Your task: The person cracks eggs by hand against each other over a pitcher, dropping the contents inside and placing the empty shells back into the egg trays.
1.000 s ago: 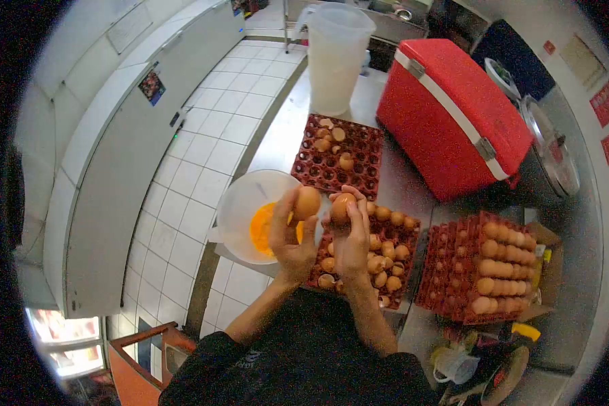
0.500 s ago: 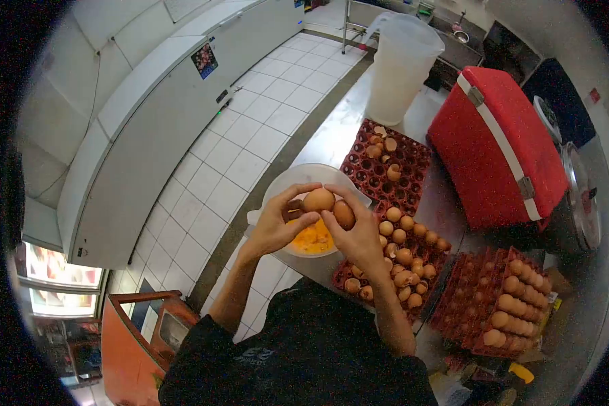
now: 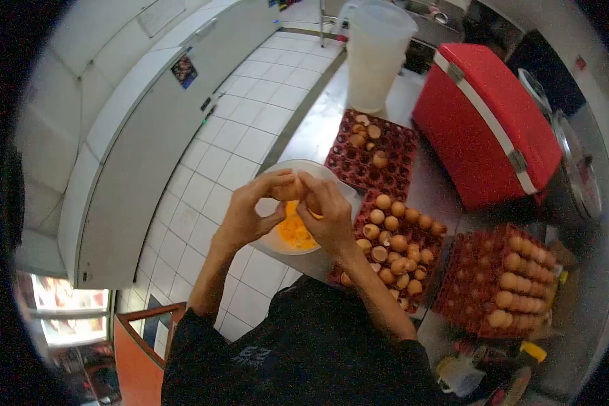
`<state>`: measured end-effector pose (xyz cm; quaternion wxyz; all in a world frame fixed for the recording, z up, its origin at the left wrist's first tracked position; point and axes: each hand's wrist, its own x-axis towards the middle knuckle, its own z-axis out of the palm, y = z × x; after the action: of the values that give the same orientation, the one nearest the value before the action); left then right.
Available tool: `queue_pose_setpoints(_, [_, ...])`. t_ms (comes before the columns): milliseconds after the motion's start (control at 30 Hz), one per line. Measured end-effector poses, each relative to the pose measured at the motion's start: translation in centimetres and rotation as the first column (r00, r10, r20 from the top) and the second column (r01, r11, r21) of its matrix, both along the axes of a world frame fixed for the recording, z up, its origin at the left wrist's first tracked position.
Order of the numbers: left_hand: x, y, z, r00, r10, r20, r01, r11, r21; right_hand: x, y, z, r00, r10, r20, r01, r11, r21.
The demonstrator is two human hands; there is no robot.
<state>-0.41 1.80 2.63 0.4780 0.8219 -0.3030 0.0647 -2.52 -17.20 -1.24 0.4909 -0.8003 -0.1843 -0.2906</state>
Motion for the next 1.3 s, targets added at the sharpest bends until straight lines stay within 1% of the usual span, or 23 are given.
queue_pose_setpoints(33, [-0.1,-0.3,0.4,0.999,-0.034,-0.012,0.034,0.999,-0.004,-0.3,-0.4,0.0,0.999,-0.034,-0.012,0.034,0.999,-0.004])
queue_pose_setpoints(100, [-0.7,-1.3,1.0,0.984,0.010,0.180,-0.037,0.989,0.143,-1.2,-1.7,-0.1,0.999,-0.036,0.004,0.036,0.998,-0.060])
queue_pose_setpoints(233, [-2.9,-5.8,0.2,0.991,-0.079,0.107,0.066,0.991,0.117,-5.0,-6.2,-0.2,0.991,-0.104,-0.080,0.099,0.993,-0.064])
queue_pose_setpoints(367, [-5.1,-14.6,-4.3,0.964,-0.265,-0.020,0.261,0.959,-0.106,-10.3,-12.1,-2.3,0.872,-0.297,-0.388,0.323,0.946,0.000])
queue_pose_setpoints(400, [-5.4,-17.2,-6.3,0.951,-0.308,-0.036,0.299,0.942,-0.153,-11.3,-13.9,-2.7,0.801,-0.365,-0.474,0.400,0.916,-0.029])
queue_pose_setpoints(433, [-5.1,-21.0,-9.7,0.947,-0.306,-0.102,0.298,0.951,-0.086,-11.4,-16.8,-3.7,0.658,-0.292,-0.694,0.479,0.873,0.087])
queue_pose_setpoints(500, [-3.8,-24.4,-15.4,0.939,-0.305,-0.160,0.307,0.952,-0.013,-10.9,-20.8,-8.3,0.585,-0.355,-0.729,0.429,0.898,-0.093])
queue_pose_setpoints(533, [-3.2,-25.2,-17.3,0.978,-0.198,-0.060,0.205,0.965,0.165,-11.1,-22.1,-10.5,0.588,-0.360,-0.724,0.430,0.898,-0.097])
queue_pose_setpoints(567, [-2.7,-25.6,-18.0,0.993,-0.099,0.060,0.074,0.942,0.328,-11.4,-23.1,-12.5,0.625,-0.471,-0.622,0.380,0.880,-0.285])
queue_pose_setpoints(600, [-2.1,-25.3,-17.7,0.994,-0.085,0.072,0.057,0.944,0.324,-10.7,-23.0,-12.2,0.673,-0.550,-0.494,0.332,0.822,-0.463])
queue_pose_setpoints(633, [-1.7,-24.5,-17.7,0.998,0.023,0.056,-0.041,0.936,0.348,-10.5,-23.0,-11.7,0.684,-0.541,-0.489,0.323,0.826,-0.462])
queue_pose_setpoints(700, [-1.3,-23.5,-18.0,0.991,0.131,0.039,-0.136,0.915,0.380,-11.2,-22.5,-10.0,0.584,-0.422,-0.694,0.406,0.892,-0.200])
queue_pose_setpoints(733, [-1.1,-23.2,-18.2,0.990,0.133,-0.046,-0.100,0.896,0.433,-11.2,-21.9,-9.3,0.529,-0.481,-0.699,0.475,0.851,-0.226])
queue_pose_setpoints(767, [-1.0,-23.1,-18.4,0.981,0.138,-0.133,-0.057,0.874,0.482,-11.2,-22.3,-10.0,0.529,-0.476,-0.703,0.468,0.855,-0.226])
queue_pose_setpoints(833, [0.1,-23.5,-18.9,0.978,0.147,-0.146,-0.065,0.887,0.458,-11.2,-22.1,-10.5,0.675,-0.507,-0.537,0.564,0.823,-0.069])
queue_pose_setpoints(900, [0.2,-23.4,-19.3,0.974,0.156,-0.163,-0.072,0.899,0.433,-11.5,-21.0,-9.7,0.621,-0.448,-0.643,0.612,0.790,0.041])
queue_pose_setpoints(967, [0.4,-22.9,-19.1,0.986,0.085,-0.146,-0.033,0.945,0.324,-11.2,-20.1,-10.0,0.629,-0.417,-0.656,0.660,0.733,0.166])
queue_pose_setpoints(1000, [-0.4,-22.0,-17.6,0.989,0.085,-0.121,-0.071,0.991,0.114,-10.7,-19.2,-9.6,0.635,-0.416,-0.651,0.658,0.733,0.173])
queue_pose_setpoints(1033, [-0.8,-21.6,-16.5,0.990,0.081,-0.113,-0.068,0.991,0.115,-10.3,-17.9,-8.8,0.619,-0.315,-0.720,0.680,0.674,0.289])
queue_pose_setpoints(1100, [-2.3,-20.8,-14.0,0.968,0.031,-0.250,-0.066,0.989,-0.130,-9.9,-15.4,-7.5,0.601,-0.205,-0.773,0.707,0.588,0.393])
queue_pose_setpoints(1167, [-3.8,-18.6,-8.1,0.959,-0.010,-0.285,-0.056,0.973,-0.224,-8.4,-13.0,-6.1,0.789,0.069,-0.610,0.540,0.396,0.743])
queue_pose_setpoints(1233, [-4.8,-16.1,-3.2,1.000,0.007,0.009,-0.002,0.892,-0.451,-7.4,-10.5,-3.3,0.827,0.168,-0.537,0.436,0.412,0.800])
queue_pose_setpoints(1300, [-5.0,-14.9,-3.2,0.991,0.127,0.040,-0.085,0.836,-0.542,-6.7,-7.6,-0.1,0.847,0.275,-0.455,0.320,0.419,0.850])
